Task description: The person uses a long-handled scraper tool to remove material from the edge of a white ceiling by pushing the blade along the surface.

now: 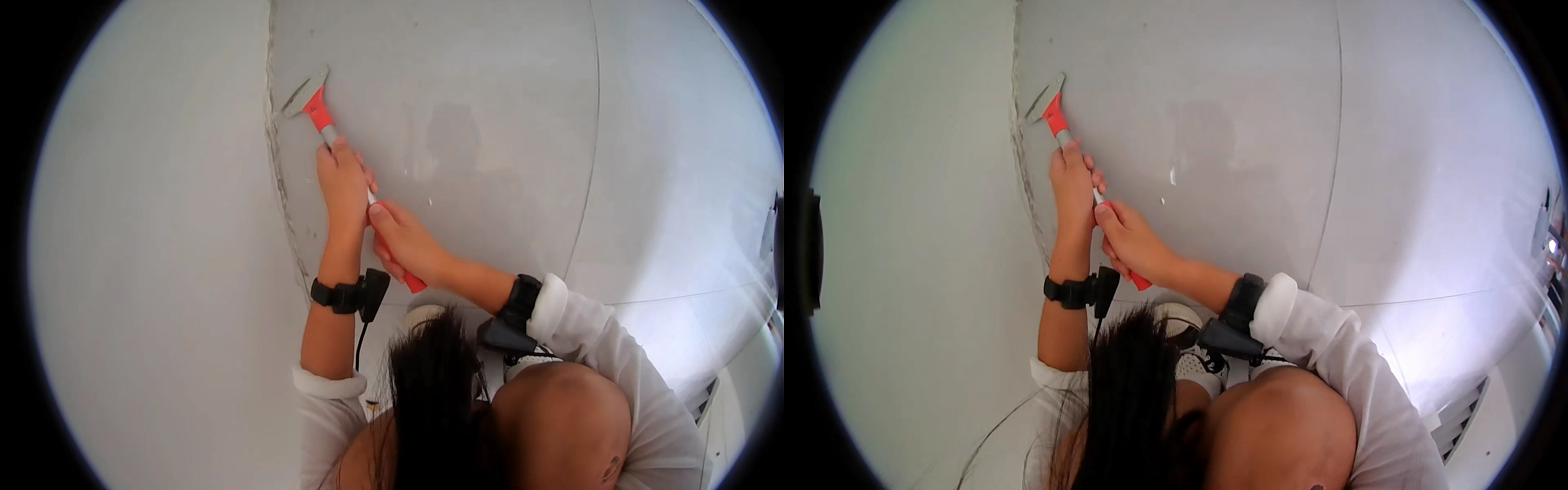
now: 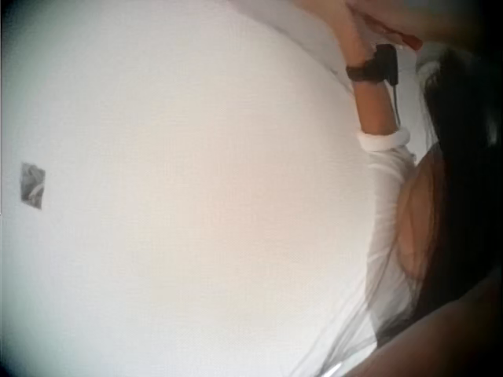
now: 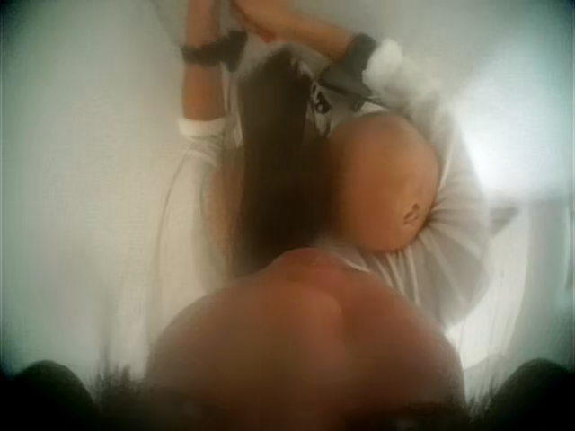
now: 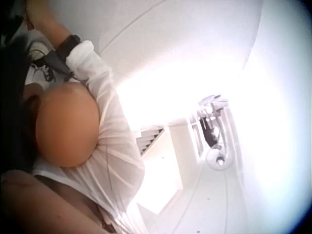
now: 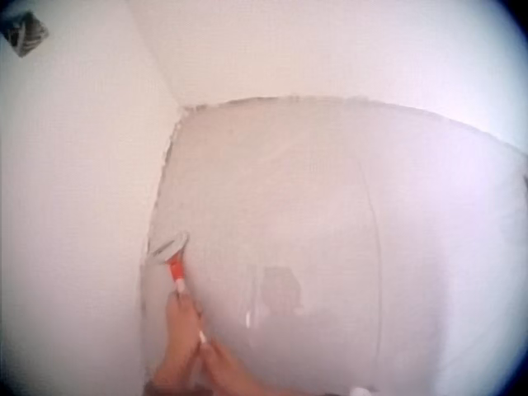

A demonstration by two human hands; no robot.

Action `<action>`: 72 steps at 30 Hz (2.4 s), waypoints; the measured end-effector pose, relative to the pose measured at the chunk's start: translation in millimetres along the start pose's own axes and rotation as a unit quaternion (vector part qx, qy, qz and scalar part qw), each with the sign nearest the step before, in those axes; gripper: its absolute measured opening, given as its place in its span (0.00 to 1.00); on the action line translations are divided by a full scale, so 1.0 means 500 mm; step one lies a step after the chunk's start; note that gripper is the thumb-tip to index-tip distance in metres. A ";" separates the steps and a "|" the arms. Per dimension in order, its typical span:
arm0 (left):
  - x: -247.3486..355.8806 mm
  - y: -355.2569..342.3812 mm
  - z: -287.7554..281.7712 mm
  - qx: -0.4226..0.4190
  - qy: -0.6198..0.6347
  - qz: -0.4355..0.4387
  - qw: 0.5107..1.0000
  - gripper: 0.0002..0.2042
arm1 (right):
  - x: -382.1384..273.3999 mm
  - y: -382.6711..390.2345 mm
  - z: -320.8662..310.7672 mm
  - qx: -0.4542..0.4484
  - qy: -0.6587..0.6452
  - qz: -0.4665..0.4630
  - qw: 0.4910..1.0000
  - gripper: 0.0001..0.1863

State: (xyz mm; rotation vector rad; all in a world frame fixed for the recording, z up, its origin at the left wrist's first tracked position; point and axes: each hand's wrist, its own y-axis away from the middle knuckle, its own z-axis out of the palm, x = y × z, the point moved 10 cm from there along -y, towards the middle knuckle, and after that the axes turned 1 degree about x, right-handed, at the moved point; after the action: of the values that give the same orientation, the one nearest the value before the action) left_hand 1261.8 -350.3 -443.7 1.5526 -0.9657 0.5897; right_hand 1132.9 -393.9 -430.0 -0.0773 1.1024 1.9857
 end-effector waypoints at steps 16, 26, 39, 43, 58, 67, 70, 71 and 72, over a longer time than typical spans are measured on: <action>-0.002 -0.065 -0.033 0.009 -0.006 0.010 1.000 0.15 | -0.029 -0.079 0.025 -0.001 -0.002 -0.054 0.999 0.19; 0.021 0.001 0.001 -0.020 0.092 -0.048 0.994 0.13 | -0.034 -0.001 0.001 0.006 0.051 -0.004 0.999 0.19; -0.076 0.065 0.000 -0.154 0.143 -0.101 0.972 0.14 | -0.059 0.070 -0.140 -0.028 0.309 0.015 0.950 0.21; -0.004 0.084 -0.061 -0.028 -0.183 0.040 0.982 0.10 | -0.130 0.073 -0.153 0.010 0.461 -0.045 0.886 0.20; 0.076 0.112 0.022 -0.034 -0.473 0.490 0.732 0.23 | -0.264 0.071 -0.052 0.016 0.798 -0.268 0.540 0.17; 0.097 0.137 0.049 -0.035 -0.403 0.495 0.769 0.23 | -0.279 0.051 -0.033 -0.014 0.828 -0.257 0.497 0.20; 0.088 0.147 0.049 -0.077 -0.418 0.488 0.762 0.24 | -0.271 0.077 -0.043 -0.024 0.812 -0.272 0.516 0.17; 0.076 0.156 0.059 -0.111 -0.414 0.479 0.766 0.24 | -0.274 0.096 -0.060 -0.027 0.802 -0.272 0.531 0.14; 0.081 0.163 0.077 -0.113 -0.408 0.478 0.770 0.24 | -0.301 0.115 -0.084 -0.015 0.796 -0.268 0.543 0.13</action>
State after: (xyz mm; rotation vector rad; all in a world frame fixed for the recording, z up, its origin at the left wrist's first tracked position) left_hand 1209.9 -398.3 -374.3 0.9675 -2.4685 0.4147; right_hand 1176.4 -535.3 -354.0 -2.2941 1.6454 0.8914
